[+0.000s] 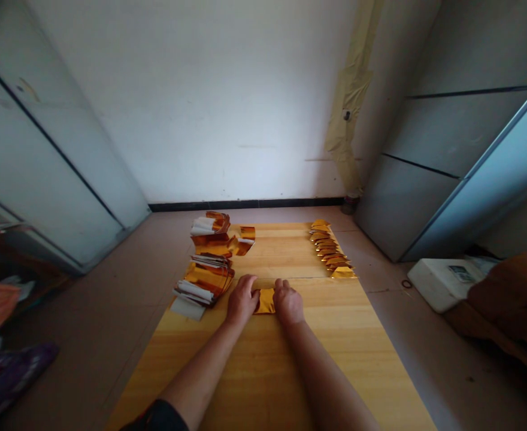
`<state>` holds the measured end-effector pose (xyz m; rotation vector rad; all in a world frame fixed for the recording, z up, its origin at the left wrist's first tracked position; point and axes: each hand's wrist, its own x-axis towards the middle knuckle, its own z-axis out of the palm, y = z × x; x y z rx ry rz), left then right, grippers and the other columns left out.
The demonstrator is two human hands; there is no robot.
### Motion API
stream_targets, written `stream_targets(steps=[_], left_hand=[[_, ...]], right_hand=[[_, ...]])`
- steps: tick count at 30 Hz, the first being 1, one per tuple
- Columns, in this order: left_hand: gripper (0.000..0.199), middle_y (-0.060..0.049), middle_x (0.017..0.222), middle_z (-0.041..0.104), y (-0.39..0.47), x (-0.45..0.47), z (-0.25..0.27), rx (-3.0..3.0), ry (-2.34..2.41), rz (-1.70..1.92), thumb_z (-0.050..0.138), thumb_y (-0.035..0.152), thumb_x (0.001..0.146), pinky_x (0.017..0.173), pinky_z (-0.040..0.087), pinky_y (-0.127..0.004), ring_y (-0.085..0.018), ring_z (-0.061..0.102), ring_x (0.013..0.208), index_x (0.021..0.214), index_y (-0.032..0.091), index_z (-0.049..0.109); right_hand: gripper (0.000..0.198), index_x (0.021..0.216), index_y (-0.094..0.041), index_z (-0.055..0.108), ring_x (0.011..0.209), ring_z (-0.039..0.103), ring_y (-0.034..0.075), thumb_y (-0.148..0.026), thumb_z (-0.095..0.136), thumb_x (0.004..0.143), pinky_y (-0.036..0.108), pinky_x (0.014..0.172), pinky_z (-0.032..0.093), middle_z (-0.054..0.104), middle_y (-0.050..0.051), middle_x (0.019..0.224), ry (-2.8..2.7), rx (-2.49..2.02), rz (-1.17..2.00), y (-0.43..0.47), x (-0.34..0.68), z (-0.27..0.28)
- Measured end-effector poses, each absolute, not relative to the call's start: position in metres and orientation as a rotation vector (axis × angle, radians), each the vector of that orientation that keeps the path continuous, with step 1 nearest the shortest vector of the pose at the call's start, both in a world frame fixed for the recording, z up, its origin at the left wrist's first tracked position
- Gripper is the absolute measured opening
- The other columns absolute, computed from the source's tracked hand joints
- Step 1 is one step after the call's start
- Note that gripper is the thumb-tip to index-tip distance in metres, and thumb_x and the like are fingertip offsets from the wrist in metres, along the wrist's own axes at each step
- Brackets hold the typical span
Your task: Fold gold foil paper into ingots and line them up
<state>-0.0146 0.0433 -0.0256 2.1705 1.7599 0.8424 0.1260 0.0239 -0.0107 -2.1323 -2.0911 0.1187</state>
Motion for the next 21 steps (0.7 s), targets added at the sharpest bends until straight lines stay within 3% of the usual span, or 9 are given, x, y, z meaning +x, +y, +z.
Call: stream_targets(steps=[3, 7, 10, 14, 21], left_hand=[[0.033, -0.009, 0.122, 0.053, 0.039, -0.014, -0.028, 2.318, 1.767, 0.814, 0.05, 0.005, 0.079, 0.092, 0.045, -0.031, -0.02, 0.051, 0.113, 0.107, 0.019, 0.056], [0.017, -0.007, 0.126, 0.05, 0.033, -0.013, -0.02, 2.528, 1.811, 0.656, 0.048, 0.013, 0.085, 0.087, 0.042, -0.035, -0.022, 0.05, 0.109, 0.093, 0.021, 0.062], [0.015, -0.006, 0.111, 0.058, 0.032, -0.012, -0.012, 2.667, 1.745, 0.523, 0.048, 0.022, 0.088, 0.081, 0.04, -0.037, -0.023, 0.051, 0.1, 0.084, 0.022, 0.062], [0.014, -0.006, 0.087, 0.06, 0.035, -0.01, -0.007, 2.752, 1.631, 0.386, 0.049, 0.019, 0.087, 0.077, 0.038, -0.036, -0.022, 0.051, 0.091, 0.081, 0.02, 0.061], [0.013, -0.006, 0.088, 0.06, 0.033, -0.017, -0.012, 2.765, 1.494, 0.327, 0.05, 0.013, 0.085, 0.077, 0.039, -0.034, -0.02, 0.051, 0.087, 0.081, 0.018, 0.061]], right_hand=[[0.011, 0.097, -0.02, 0.051, 0.07, 0.062, 0.013, -0.017, 0.043, 0.09, 0.02, 0.051, 0.035, 0.06, 0.005, 0.092, -2.114, -2.132, 0.04, 0.021, 0.123, -0.012], [0.011, 0.093, -0.022, 0.055, 0.085, 0.058, 0.017, -0.019, 0.044, 0.09, 0.021, 0.051, 0.036, 0.056, 0.006, 0.1, -2.09, -2.116, -0.093, 0.016, 0.123, -0.01], [0.013, 0.09, -0.022, 0.057, 0.094, 0.053, 0.019, -0.024, 0.044, 0.091, 0.021, 0.053, 0.037, 0.055, 0.007, 0.105, -2.064, -2.094, -0.1, 0.013, 0.128, -0.008], [0.017, 0.086, -0.023, 0.059, 0.093, 0.051, 0.018, -0.027, 0.043, 0.092, 0.021, 0.055, 0.036, 0.057, 0.005, 0.101, -2.054, -2.044, -0.071, 0.014, 0.135, -0.01], [0.019, 0.086, -0.023, 0.06, 0.085, 0.053, 0.014, -0.021, 0.043, 0.092, 0.021, 0.062, 0.036, 0.057, 0.004, 0.096, -1.988, -1.978, 0.077, 0.018, 0.145, -0.013]])
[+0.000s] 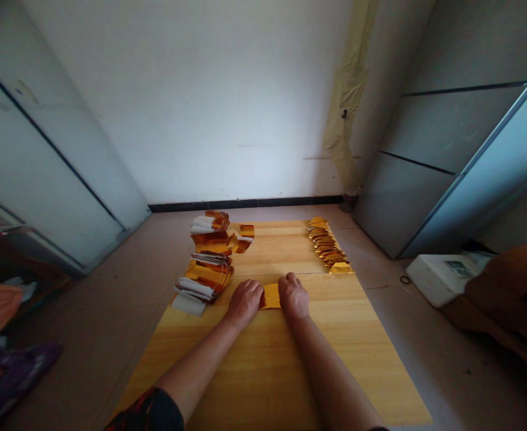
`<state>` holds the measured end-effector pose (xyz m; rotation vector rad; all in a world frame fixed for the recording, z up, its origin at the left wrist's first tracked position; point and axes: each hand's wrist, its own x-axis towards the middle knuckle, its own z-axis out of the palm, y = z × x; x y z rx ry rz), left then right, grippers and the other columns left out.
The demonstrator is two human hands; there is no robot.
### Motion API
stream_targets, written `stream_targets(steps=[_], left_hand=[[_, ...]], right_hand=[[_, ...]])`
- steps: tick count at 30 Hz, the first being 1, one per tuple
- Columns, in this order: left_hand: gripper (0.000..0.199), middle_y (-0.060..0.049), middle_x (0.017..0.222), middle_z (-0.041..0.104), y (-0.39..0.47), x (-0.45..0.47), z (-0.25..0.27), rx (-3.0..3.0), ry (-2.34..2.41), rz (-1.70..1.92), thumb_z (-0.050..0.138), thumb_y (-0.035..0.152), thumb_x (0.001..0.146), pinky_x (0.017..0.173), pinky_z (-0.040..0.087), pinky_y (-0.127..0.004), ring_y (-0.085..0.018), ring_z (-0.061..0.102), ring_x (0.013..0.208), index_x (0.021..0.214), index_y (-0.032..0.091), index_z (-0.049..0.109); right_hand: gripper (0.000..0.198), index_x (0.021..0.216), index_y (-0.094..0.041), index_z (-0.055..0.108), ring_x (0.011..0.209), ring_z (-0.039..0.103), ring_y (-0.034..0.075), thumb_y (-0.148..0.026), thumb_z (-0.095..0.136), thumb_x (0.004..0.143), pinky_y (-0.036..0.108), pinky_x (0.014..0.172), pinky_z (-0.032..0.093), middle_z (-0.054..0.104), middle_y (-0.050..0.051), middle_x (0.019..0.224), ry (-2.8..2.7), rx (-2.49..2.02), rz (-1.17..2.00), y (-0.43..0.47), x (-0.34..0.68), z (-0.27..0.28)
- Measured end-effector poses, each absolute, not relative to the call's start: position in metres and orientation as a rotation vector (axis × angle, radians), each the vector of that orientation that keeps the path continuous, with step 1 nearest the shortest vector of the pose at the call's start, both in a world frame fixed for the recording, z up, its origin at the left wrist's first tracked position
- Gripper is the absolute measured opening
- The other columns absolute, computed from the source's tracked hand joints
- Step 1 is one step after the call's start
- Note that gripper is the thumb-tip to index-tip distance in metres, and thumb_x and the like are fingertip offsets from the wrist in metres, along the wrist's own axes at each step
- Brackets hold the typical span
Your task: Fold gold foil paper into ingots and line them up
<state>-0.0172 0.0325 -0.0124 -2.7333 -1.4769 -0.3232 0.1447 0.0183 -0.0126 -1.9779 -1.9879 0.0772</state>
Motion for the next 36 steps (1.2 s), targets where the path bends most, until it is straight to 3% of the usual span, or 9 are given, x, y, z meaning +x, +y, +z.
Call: stream_targets(steps=[3, 7, 14, 20, 30, 36], left_hand=[[0.012, -0.005, 0.093, 0.061, 0.026, -0.023, -0.012, -2.747, -1.451, -0.361, 0.05, 0.017, 0.086, 0.079, 0.039, -0.035, -0.021, 0.051, 0.092, 0.091, 0.019, 0.061], [0.02, -0.005, 0.102, 0.06, 0.018, -0.028, -0.004, -2.767, -1.463, -0.392, 0.054, 0.027, 0.084, 0.081, 0.038, -0.038, -0.023, 0.049, 0.099, 0.103, 0.022, 0.058], [0.03, -0.006, 0.111, 0.057, 0.014, -0.033, 0.003, -2.817, -1.512, -0.401, 0.055, 0.03, 0.082, 0.085, 0.035, -0.039, -0.023, 0.047, 0.105, 0.111, 0.024, 0.054], [0.037, -0.005, 0.118, 0.055, 0.015, -0.037, 0.0, -2.866, -1.519, -0.431, 0.055, 0.027, 0.08, 0.088, 0.035, -0.039, -0.023, 0.046, 0.109, 0.117, 0.025, 0.051], [0.04, -0.005, 0.124, 0.054, 0.018, -0.042, -0.001, -2.9, -1.545, -0.428, 0.056, 0.036, 0.08, 0.09, 0.033, -0.04, -0.025, 0.045, 0.111, 0.119, 0.027, 0.053], [0.045, -0.003, 0.128, 0.051, 0.022, -0.049, -0.003, -2.928, -1.469, -0.335, 0.055, 0.032, 0.081, 0.091, 0.034, -0.04, -0.024, 0.044, 0.113, 0.126, 0.03, 0.049]], right_hand=[[0.019, 0.087, -0.022, 0.06, 0.083, 0.054, 0.013, -0.017, 0.043, 0.089, 0.021, 0.066, 0.038, 0.057, 0.004, 0.096, -1.913, -1.939, 0.18, 0.021, 0.15, -0.012], [0.021, 0.095, -0.021, 0.061, 0.097, 0.052, 0.017, -0.013, 0.051, 0.078, 0.025, 0.078, 0.041, 0.056, 0.006, 0.109, -1.817, -1.87, 0.213, 0.019, 0.154, -0.009], [0.033, 0.098, -0.023, 0.062, 0.121, 0.04, 0.029, -0.029, 0.069, 0.066, 0.042, 0.093, 0.036, 0.046, 0.009, 0.135, -1.845, -1.876, 0.261, -0.002, 0.131, -0.008], [0.036, 0.1, -0.022, 0.063, 0.124, 0.038, 0.028, -0.029, 0.07, 0.065, 0.042, 0.1, 0.029, 0.044, 0.011, 0.138, -1.842, -1.904, 0.3, -0.007, 0.122, -0.011], [0.045, 0.104, -0.016, 0.061, 0.125, 0.039, 0.028, -0.006, 0.056, 0.06, 0.038, 0.099, 0.037, 0.044, 0.015, 0.134, -1.72, -1.862, 0.362, 0.0, 0.139, -0.022], [0.048, 0.1, -0.016, 0.061, 0.131, 0.035, 0.028, 0.001, 0.048, 0.057, 0.042, 0.104, 0.036, 0.045, 0.014, 0.132, -1.699, -1.753, 0.304, 0.007, 0.164, -0.035]])
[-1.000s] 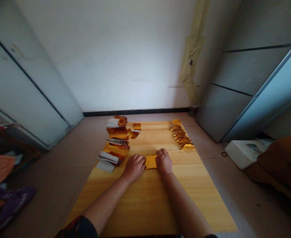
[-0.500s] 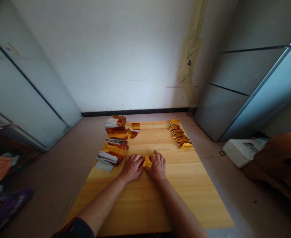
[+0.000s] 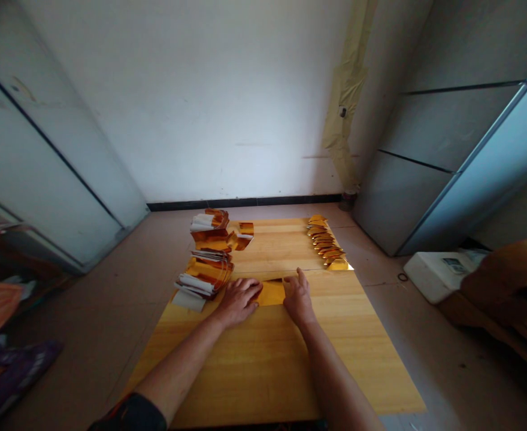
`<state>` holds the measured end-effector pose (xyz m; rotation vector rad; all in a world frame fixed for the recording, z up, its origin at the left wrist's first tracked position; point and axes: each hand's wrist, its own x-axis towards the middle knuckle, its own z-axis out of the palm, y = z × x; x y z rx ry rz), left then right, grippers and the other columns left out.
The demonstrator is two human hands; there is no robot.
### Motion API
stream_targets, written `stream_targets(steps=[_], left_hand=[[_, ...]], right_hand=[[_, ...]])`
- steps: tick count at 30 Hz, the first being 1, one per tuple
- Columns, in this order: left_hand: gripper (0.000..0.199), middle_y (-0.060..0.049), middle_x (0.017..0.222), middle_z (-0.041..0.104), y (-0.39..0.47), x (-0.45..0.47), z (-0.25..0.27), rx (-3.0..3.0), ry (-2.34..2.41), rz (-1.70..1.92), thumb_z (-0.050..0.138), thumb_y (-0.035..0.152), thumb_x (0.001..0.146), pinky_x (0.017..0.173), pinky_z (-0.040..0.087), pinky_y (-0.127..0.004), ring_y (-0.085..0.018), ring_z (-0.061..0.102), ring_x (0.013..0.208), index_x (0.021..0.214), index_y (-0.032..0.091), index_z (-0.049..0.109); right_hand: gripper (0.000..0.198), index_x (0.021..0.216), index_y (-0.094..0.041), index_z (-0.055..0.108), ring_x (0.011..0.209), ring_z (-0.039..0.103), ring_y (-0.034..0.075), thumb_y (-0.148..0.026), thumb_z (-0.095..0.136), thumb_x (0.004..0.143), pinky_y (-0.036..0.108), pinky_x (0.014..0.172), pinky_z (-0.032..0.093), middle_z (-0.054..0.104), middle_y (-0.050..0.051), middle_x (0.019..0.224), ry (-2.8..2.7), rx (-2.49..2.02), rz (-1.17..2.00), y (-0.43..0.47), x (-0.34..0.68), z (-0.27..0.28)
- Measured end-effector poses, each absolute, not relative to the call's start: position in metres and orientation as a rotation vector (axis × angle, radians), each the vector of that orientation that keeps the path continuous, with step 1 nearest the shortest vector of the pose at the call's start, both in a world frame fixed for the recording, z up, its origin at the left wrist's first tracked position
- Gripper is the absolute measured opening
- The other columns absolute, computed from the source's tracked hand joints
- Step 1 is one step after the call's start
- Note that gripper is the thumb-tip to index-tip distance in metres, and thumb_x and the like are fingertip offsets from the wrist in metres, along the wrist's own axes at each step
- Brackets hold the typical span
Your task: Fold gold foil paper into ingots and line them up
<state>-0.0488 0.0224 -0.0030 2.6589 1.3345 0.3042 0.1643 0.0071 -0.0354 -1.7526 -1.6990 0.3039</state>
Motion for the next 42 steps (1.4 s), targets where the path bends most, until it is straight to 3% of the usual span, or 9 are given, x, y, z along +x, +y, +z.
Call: stream_targets(steps=[9, 15, 20, 24, 33, 42], left_hand=[[0.054, -0.001, 0.135, 0.046, 0.03, -0.057, -0.005, 2.719, 1.244, 0.164, 0.048, 0.021, 0.081, 0.094, 0.034, -0.04, -0.023, 0.044, 0.114, 0.133, 0.033, 0.041], [0.057, 0.0, 0.134, 0.048, 0.031, -0.056, -0.006, 2.714, 1.252, 0.194, 0.045, 0.013, 0.078, 0.094, 0.034, -0.039, -0.021, 0.045, 0.113, 0.131, 0.033, 0.043], [0.056, -0.002, 0.133, 0.049, 0.028, -0.055, -0.002, 2.704, 1.251, 0.216, 0.059, 0.033, 0.076, 0.094, 0.035, -0.04, -0.024, 0.045, 0.113, 0.13, 0.032, 0.045], [0.061, -0.004, 0.132, 0.049, 0.025, -0.054, -0.002, 2.67, 1.296, 0.256, 0.063, 0.049, 0.072, 0.092, 0.035, -0.04, -0.026, 0.045, 0.113, 0.128, 0.029, 0.047], [0.051, -0.004, 0.13, 0.051, 0.022, -0.05, -0.008, 2.655, 1.36, 0.339, 0.06, 0.044, 0.078, 0.091, 0.035, -0.04, -0.025, 0.045, 0.112, 0.126, 0.03, 0.048], [0.043, -0.004, 0.129, 0.052, 0.021, -0.05, -0.006, 2.655, 1.351, 0.346, 0.056, 0.041, 0.082, 0.091, 0.034, -0.039, -0.024, 0.045, 0.112, 0.124, 0.03, 0.051]], right_hand=[[0.042, 0.104, -0.018, 0.061, 0.133, 0.034, 0.024, -0.006, 0.053, 0.065, 0.039, 0.105, 0.037, 0.034, 0.011, 0.144, -1.785, -1.581, 0.364, 0.001, 0.18, -0.051], [0.039, 0.103, -0.019, 0.061, 0.131, 0.038, 0.023, -0.007, 0.048, 0.068, 0.041, 0.106, 0.036, 0.04, 0.011, 0.141, -1.811, -1.546, 0.42, 0.002, 0.183, -0.049], [0.039, 0.105, -0.02, 0.062, 0.127, 0.041, 0.024, -0.01, 0.053, 0.069, 0.041, 0.102, 0.039, 0.042, 0.012, 0.139, -1.904, -1.482, 0.424, -0.006, 0.178, -0.031], [0.027, 0.098, -0.021, 0.064, 0.12, 0.045, 0.024, -0.014, 0.057, 0.073, 0.042, 0.099, 0.038, 0.055, 0.01, 0.126, -2.069, -1.456, 0.371, -0.013, 0.167, -0.017], [0.022, 0.098, -0.021, 0.064, 0.122, 0.043, 0.025, -0.018, 0.057, 0.078, 0.042, 0.098, 0.036, 0.043, 0.013, 0.139, -2.126, -1.568, 0.285, -0.017, 0.162, -0.015], [0.024, 0.1, -0.02, 0.063, 0.118, 0.047, 0.023, -0.018, 0.058, 0.077, 0.039, 0.095, 0.04, 0.047, 0.013, 0.134, -2.134, -1.522, 0.248, -0.015, 0.166, -0.017]])
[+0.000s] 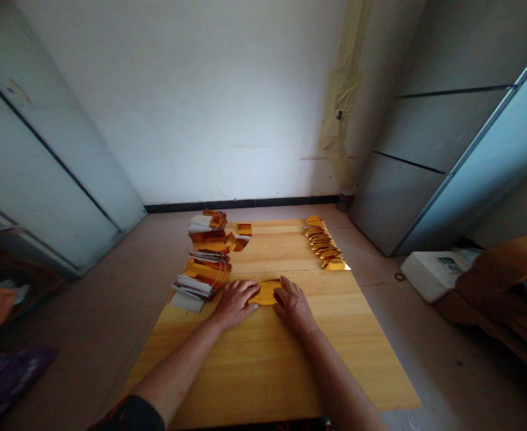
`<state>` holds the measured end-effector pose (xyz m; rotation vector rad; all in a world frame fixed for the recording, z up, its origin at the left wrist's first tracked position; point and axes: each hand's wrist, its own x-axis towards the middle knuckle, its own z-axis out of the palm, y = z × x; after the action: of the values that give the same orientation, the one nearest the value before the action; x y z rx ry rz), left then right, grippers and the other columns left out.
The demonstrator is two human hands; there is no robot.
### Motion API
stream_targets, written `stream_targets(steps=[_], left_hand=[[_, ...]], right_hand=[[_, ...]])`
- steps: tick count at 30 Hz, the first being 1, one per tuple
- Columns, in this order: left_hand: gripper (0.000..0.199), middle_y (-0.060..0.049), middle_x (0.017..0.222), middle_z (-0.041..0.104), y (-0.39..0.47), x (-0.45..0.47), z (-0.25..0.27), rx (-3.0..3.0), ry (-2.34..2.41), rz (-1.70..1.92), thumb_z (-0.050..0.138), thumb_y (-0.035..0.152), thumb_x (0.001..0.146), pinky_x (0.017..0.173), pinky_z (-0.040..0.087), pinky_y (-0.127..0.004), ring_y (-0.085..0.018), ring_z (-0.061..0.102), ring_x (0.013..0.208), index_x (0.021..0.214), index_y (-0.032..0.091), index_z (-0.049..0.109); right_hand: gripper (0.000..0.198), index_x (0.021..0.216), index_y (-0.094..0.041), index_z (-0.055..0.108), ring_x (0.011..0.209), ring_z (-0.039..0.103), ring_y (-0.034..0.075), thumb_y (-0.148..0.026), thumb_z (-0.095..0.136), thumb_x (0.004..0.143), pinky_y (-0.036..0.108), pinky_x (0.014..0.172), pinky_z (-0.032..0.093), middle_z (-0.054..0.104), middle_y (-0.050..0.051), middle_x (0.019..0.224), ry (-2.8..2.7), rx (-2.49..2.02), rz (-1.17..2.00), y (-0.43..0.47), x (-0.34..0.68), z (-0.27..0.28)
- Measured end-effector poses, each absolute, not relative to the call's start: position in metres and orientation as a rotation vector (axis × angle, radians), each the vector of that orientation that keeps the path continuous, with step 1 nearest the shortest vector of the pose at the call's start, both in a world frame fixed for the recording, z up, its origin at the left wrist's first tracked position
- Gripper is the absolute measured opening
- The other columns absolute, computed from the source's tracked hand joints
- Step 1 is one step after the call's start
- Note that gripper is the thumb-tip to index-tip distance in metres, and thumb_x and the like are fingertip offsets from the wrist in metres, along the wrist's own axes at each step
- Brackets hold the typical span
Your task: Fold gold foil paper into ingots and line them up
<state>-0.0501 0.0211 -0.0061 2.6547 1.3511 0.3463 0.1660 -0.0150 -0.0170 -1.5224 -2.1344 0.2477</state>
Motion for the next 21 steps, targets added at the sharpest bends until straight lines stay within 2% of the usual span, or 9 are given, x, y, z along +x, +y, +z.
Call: stream_targets(steps=[3, 7, 10, 14, 17, 21], left_hand=[[0.038, -0.003, 0.128, 0.053, 0.021, -0.05, -0.007, 2.675, 1.352, 0.364, 0.054, 0.04, 0.085, 0.09, 0.035, -0.039, -0.023, 0.046, 0.111, 0.122, 0.031, 0.052], [0.036, -0.003, 0.126, 0.054, 0.02, -0.049, -0.008, 2.675, 1.364, 0.388, 0.052, 0.04, 0.086, 0.089, 0.034, -0.037, -0.022, 0.046, 0.11, 0.121, 0.031, 0.053], [0.034, -0.003, 0.125, 0.054, 0.019, -0.048, -0.008, 2.668, 1.364, 0.408, 0.049, 0.039, 0.088, 0.089, 0.034, -0.037, -0.021, 0.046, 0.109, 0.121, 0.03, 0.053], [0.037, -0.003, 0.126, 0.054, 0.019, -0.048, -0.007, 2.655, 1.342, 0.444, 0.05, 0.041, 0.088, 0.09, 0.033, -0.038, -0.021, 0.046, 0.11, 0.123, 0.029, 0.05], [0.039, -0.003, 0.128, 0.054, 0.018, -0.049, -0.008, 2.635, 1.311, 0.452, 0.057, 0.041, 0.082, 0.091, 0.033, -0.039, -0.022, 0.045, 0.112, 0.118, 0.029, 0.052], [0.02, -0.001, 0.127, 0.055, 0.019, -0.049, -0.011, 2.628, 1.326, 0.478, 0.054, 0.029, 0.085, 0.091, 0.033, -0.039, -0.021, 0.045, 0.111, 0.105, 0.027, 0.057]], right_hand=[[0.028, 0.107, -0.022, 0.062, 0.12, 0.045, 0.024, -0.022, 0.058, 0.079, 0.04, 0.094, 0.04, 0.041, 0.013, 0.14, -2.167, -1.532, 0.211, -0.014, 0.164, -0.015], [0.026, 0.105, -0.023, 0.064, 0.125, 0.038, 0.026, -0.023, 0.061, 0.079, 0.042, 0.096, 0.037, 0.041, 0.011, 0.141, -2.223, -1.48, 0.147, -0.014, 0.159, -0.009], [0.02, 0.102, -0.025, 0.066, 0.121, 0.042, 0.023, -0.025, 0.056, 0.085, 0.039, 0.096, 0.035, 0.054, 0.008, 0.128, -2.274, -1.433, 0.116, -0.013, 0.156, -0.007], [0.02, 0.097, -0.026, 0.066, 0.102, 0.053, 0.018, -0.025, 0.047, 0.092, 0.033, 0.089, 0.036, 0.065, 0.005, 0.103, -2.334, -1.447, 0.101, -0.011, 0.152, -0.006], [0.021, 0.095, -0.025, 0.066, 0.1, 0.054, 0.018, -0.026, 0.046, 0.093, 0.031, 0.088, 0.036, 0.065, 0.005, 0.101, -2.331, -1.451, 0.064, -0.011, 0.151, -0.006], [0.02, 0.094, -0.025, 0.067, 0.099, 0.054, 0.017, -0.025, 0.046, 0.093, 0.031, 0.088, 0.036, 0.066, 0.005, 0.1, -2.317, -1.444, 0.044, -0.012, 0.151, -0.006]])
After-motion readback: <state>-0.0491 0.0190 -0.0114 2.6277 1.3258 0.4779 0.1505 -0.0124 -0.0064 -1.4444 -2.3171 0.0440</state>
